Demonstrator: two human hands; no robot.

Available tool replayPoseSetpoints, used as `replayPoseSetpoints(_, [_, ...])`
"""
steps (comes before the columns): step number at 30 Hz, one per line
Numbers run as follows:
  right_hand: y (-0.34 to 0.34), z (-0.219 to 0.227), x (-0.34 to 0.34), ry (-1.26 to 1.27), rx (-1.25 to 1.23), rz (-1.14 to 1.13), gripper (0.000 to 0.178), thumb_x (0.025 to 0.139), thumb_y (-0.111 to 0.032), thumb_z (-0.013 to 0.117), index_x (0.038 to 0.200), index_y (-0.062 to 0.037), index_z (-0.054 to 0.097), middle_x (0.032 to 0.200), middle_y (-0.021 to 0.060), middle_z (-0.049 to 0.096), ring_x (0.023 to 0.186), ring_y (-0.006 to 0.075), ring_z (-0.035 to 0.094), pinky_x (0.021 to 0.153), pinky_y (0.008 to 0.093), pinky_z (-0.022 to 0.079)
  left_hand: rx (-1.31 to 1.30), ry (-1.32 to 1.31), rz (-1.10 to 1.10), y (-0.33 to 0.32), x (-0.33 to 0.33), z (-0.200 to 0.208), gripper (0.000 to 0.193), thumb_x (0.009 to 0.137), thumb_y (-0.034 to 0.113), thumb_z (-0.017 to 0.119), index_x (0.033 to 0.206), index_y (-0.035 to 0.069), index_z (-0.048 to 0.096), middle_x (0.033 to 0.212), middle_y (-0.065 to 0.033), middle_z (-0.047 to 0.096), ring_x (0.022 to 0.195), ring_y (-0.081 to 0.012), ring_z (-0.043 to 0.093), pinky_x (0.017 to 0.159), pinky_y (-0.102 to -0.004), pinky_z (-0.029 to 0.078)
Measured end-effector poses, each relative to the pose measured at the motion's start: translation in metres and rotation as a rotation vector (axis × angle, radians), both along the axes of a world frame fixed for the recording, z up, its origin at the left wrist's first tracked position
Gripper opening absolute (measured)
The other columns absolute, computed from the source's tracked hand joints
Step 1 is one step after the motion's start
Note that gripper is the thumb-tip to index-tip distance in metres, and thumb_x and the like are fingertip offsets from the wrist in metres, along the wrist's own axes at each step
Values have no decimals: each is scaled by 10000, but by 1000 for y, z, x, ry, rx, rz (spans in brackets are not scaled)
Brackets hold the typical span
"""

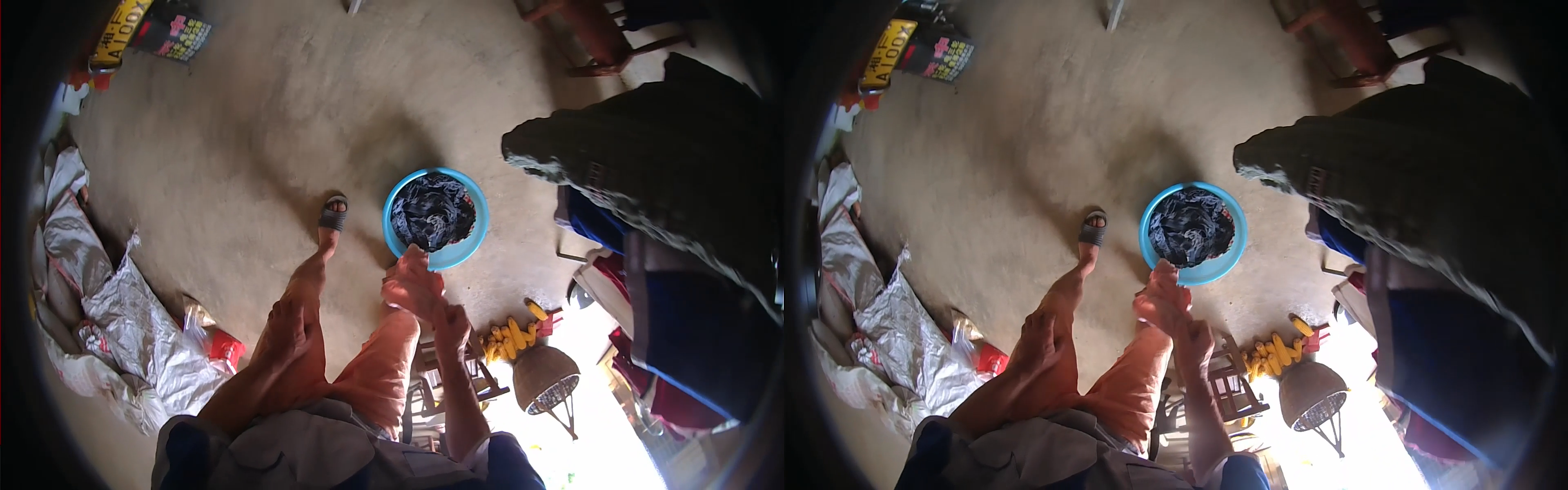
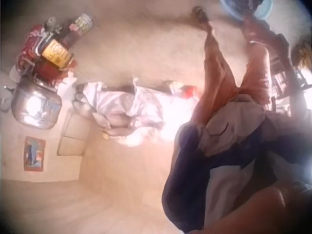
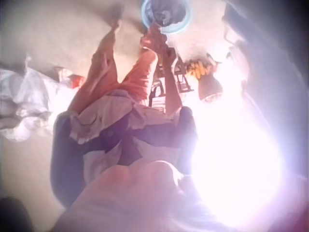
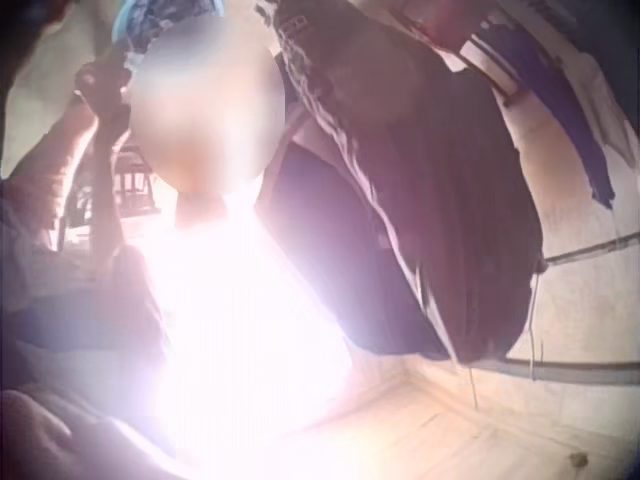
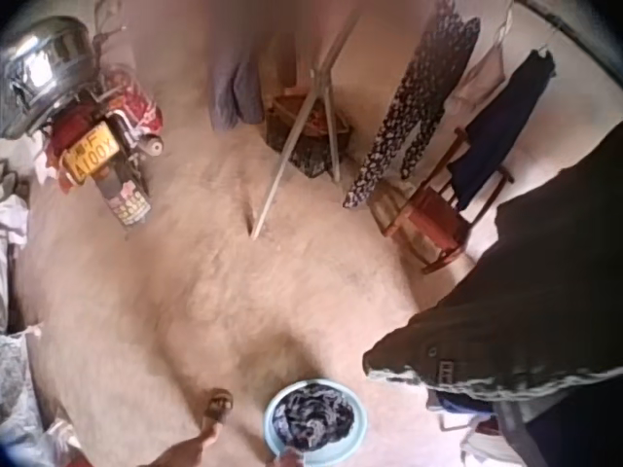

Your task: The person takes clothes from a basin, places them onto hangers, and hangs them on a drying rack.

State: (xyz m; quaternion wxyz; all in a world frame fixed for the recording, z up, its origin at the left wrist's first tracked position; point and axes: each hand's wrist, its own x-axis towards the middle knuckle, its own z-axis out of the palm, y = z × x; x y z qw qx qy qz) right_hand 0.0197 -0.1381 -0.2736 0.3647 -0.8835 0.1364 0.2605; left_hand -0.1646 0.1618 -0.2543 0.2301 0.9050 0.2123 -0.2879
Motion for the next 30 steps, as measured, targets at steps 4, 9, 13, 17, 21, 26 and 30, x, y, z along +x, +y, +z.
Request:
replayPoseSetpoints(4, [49, 98, -25, 109, 597, -234, 277, 929, -90, 635, 733, -84, 440, 699, -25, 502, 642, 57, 449, 560, 230, 386, -209, -310, -47, 10, 35, 8, 507, 844, 221, 660, 1264, 6, 474, 1116, -236, 558, 1022, -423, 547, 907, -492, 468])
replayPoseSetpoints(9, [93, 217, -51, 136, 904, -288, 193, 902, 20, 596, 780, -69, 475, 790, 13, 544, 733, 92, 506, 661, 250, 430, -884, 479, 733, 5, 132, 69, 638, 944, 463, 548, 1414, 47, 432, 1302, -170, 570, 1229, -265, 535, 1014, -355, 424])
replayPoseSetpoints(13, [111, 280, -71, 132, 1192, -439, 193, 876, 28, 628, 776, -73, 497, 829, 25, 571, 760, 115, 541, 669, 261, 458, -1651, 264, 741, 4, 151, 96, 603, 899, 484, 618, 1331, 79, 509, 1135, -76, 584, 1154, -205, 538, 1038, -399, 400])
replayPoseSetpoints(17, [109, 284, -92, 0, 1040, -524, 211, 890, 20, 629, 764, -66, 484, 778, 14, 548, 698, 96, 510, 648, 245, 438, -2087, -106, -399, -1, 216, 141, 233, 899, 250, 620, 1078, 104, 590, 982, -54, 649, 871, -124, 598, 781, -289, 477])
replayPoseSetpoints(21, [83, 253, -110, -113, 916, -483, 223, 928, -14, 622, 764, -70, 481, 715, -15, 513, 652, 62, 474, 606, 219, 410, -1873, 245, 494, 8, 145, 130, 272, 897, 225, 614, 1133, 96, 573, 1050, -66, 635, 950, -160, 612, 843, -319, 503])
replayPoseSetpoints(26, [47, 214, -126, -183, 598, -367, 218, 919, -88, 668, 778, -61, 504, 713, -9, 542, 655, 55, 492, 595, 224, 426, -1791, 128, 1024, 5, 124, 142, 316, 877, 167, 604, 1179, 85, 561, 1121, -80, 628, 1030, -203, 634, 900, -350, 538])
replayPoseSetpoints(30, [30, 215, -137, -202, 466, -385, 232, 900, -171, 710, 799, -45, 544, 673, -24, 545, 611, 59, 493, 556, 238, 438, -1504, -74, 951, -4, 142, 207, 231, 936, 140, 610, 1157, 80, 579, 1051, -46, 637, 971, -160, 629, 854, -326, 528])
